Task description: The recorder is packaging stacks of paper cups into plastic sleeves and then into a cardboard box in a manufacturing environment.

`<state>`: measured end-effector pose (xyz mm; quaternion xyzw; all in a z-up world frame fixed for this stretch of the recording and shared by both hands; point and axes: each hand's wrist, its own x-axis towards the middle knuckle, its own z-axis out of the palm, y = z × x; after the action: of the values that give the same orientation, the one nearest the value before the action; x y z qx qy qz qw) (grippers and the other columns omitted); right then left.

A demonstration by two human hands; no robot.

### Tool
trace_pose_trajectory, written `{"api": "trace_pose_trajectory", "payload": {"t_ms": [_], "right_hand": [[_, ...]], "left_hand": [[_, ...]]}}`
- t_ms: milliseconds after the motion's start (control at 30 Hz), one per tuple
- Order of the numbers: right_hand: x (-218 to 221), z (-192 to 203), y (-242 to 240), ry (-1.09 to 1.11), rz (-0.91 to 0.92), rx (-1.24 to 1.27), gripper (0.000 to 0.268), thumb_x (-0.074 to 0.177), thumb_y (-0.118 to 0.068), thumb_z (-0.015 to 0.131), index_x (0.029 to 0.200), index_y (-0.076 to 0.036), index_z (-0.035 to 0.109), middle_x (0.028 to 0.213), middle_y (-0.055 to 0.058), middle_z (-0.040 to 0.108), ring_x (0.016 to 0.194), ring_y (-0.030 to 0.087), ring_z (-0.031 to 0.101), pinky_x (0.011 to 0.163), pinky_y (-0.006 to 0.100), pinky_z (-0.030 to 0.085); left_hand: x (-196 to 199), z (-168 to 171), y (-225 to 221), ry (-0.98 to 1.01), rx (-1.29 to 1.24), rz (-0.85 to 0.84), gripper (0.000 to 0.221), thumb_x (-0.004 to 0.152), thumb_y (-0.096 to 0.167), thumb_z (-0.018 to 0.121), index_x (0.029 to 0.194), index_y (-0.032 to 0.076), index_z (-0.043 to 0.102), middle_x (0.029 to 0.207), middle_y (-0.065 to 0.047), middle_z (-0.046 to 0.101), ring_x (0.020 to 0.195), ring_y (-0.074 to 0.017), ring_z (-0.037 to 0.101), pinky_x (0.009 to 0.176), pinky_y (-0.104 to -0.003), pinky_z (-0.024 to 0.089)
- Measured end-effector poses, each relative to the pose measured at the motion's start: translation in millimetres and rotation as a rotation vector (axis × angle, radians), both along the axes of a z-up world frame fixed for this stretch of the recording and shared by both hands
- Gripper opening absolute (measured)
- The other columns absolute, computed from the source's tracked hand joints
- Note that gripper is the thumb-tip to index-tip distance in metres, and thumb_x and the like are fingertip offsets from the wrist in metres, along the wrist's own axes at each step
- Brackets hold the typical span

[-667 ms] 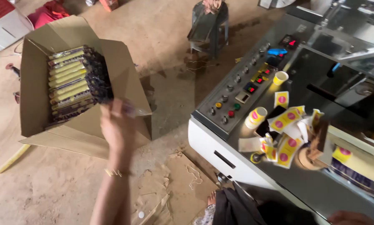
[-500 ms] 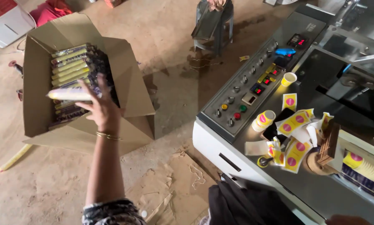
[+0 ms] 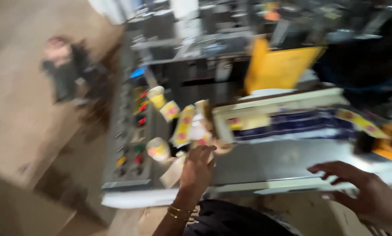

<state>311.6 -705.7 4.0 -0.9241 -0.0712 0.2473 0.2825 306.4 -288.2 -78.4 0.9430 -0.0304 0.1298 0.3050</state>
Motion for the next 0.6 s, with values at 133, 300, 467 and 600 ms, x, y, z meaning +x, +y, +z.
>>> {"api": "trace_pose_trajectory", "payload": {"t_ms": [133, 300, 467, 600], "right_hand": [[17.1, 30.1, -43.8, -0.031, -0.036, 0.105, 0.058, 0.079, -0.021, 0.080, 0.135, -0.024, 0.065, 0.133, -0.007, 0.067, 0.112, 0.015, 0.069, 0.092, 0.035, 0.058], [58.4, 37.0, -113.9, 0.156, -0.184, -0.072, 0.061, 0.082, -0.027, 0.083, 0.140, -0.029, 0.064, 0.130, -0.012, 0.066, 0.111, 0.012, 0.064, 0.095, 0.032, 0.056], [96.4, 8.7, -189.9, 0.183, -0.194, -0.035, 0.061, 0.082, -0.025, 0.083, 0.140, -0.027, 0.064, 0.130, -0.010, 0.067, 0.111, 0.012, 0.065, 0.097, 0.032, 0.054], [123.9, 22.2, -187.9, 0.160, -0.157, 0.080, 0.059, 0.081, -0.024, 0.084, 0.137, -0.024, 0.066, 0.126, -0.006, 0.068, 0.114, 0.013, 0.063, 0.097, 0.034, 0.052]], "left_hand": [[75.2, -28.8, -102.3, -0.067, 0.218, -0.261, 0.056, 0.085, 0.007, 0.064, 0.139, 0.021, 0.060, 0.134, -0.011, 0.057, 0.124, -0.0355, 0.055, 0.098, -0.050, 0.050], [159.5, -86.3, -156.6, -0.028, 0.639, -0.350, 0.069, 0.086, 0.007, 0.058, 0.147, 0.038, 0.047, 0.150, -0.011, 0.043, 0.124, -0.0424, 0.050, 0.087, -0.064, 0.052], [182.8, -78.7, -171.1, 0.223, 0.858, -0.427, 0.074, 0.091, 0.009, 0.058, 0.154, 0.041, 0.036, 0.154, -0.017, 0.038, 0.123, -0.0411, 0.049, 0.086, -0.062, 0.052], [209.2, -61.6, -166.3, 0.084, 0.856, -0.359, 0.079, 0.086, 0.019, 0.061, 0.154, 0.047, 0.033, 0.154, -0.012, 0.042, 0.127, -0.0389, 0.050, 0.092, -0.065, 0.047]]}}
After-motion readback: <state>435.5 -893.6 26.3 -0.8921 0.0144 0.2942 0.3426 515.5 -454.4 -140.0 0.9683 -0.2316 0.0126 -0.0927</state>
